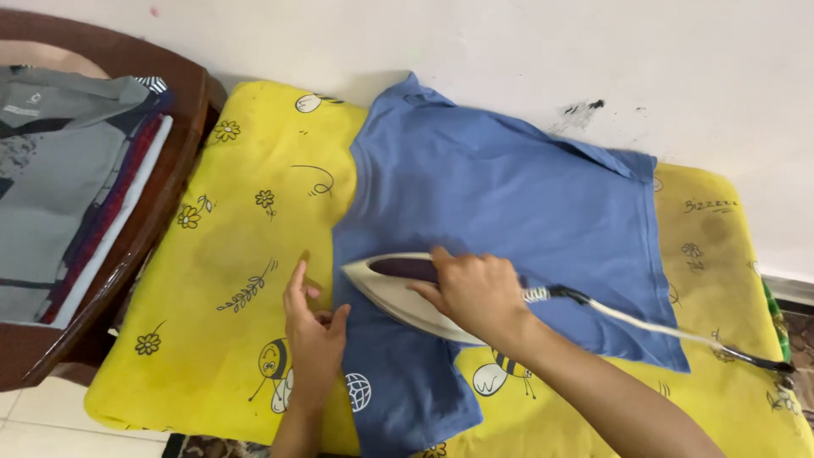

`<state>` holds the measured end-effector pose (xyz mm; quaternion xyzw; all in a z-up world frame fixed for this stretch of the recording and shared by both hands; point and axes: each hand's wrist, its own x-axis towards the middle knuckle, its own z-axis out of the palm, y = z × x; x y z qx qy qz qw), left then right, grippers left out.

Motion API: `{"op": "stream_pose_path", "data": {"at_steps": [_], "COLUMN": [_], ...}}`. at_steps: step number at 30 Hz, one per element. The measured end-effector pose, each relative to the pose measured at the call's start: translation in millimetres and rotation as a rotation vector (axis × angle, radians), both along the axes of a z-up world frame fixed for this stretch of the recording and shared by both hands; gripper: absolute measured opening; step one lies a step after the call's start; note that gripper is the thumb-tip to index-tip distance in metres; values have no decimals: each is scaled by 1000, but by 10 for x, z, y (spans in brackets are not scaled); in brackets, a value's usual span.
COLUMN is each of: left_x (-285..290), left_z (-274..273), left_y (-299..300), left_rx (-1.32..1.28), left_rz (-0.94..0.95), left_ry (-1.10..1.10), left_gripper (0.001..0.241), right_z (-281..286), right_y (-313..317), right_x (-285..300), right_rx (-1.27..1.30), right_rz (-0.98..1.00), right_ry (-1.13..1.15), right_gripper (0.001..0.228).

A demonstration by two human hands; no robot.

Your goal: The person irons a blue t-shirt on a yellow ironing board, smoothing the front, back, and sleeves with a steam iron. They then fold the shirt neatly and place it on a stack of other folded clothes.

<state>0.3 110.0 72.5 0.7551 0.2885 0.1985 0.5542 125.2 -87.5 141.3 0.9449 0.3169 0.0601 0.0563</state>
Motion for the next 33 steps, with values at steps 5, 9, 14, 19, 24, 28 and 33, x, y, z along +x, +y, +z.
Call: {"op": "stream_pose_path", "data": {"at_steps": [5, 9, 14, 19, 24, 28, 33], "left_x": [-23, -91, -168, -159, -183, -172, -153], "left_z": [3, 14, 84, 47, 10, 151, 73], "left_y": [-27, 31, 58, 56, 48, 26, 50], "left_rx": [-12, -50, -100, -40, -74, -147, -95], "left_rz": [27, 39, 24, -1, 14, 24, 28], "left_ry": [7, -7, 32, -48, -36, 5, 27], "left_gripper": [92, 94, 91, 88, 87, 85, 87], "right_z": [28, 28, 35, -30, 71, 73, 43], "right_y": [959, 629, -226, -76, -176, -910, -1802], "right_x": [438, 357, 191, 176, 615, 806, 355], "right_rx": [46, 12, -110, -9, -95, -185, -25], "right_rz": [28, 189, 271, 256, 251, 129, 219], "right_ry": [188, 32, 3, -86, -20, 20, 36], "right_gripper": [53, 60, 61, 60, 65, 66, 58]}}
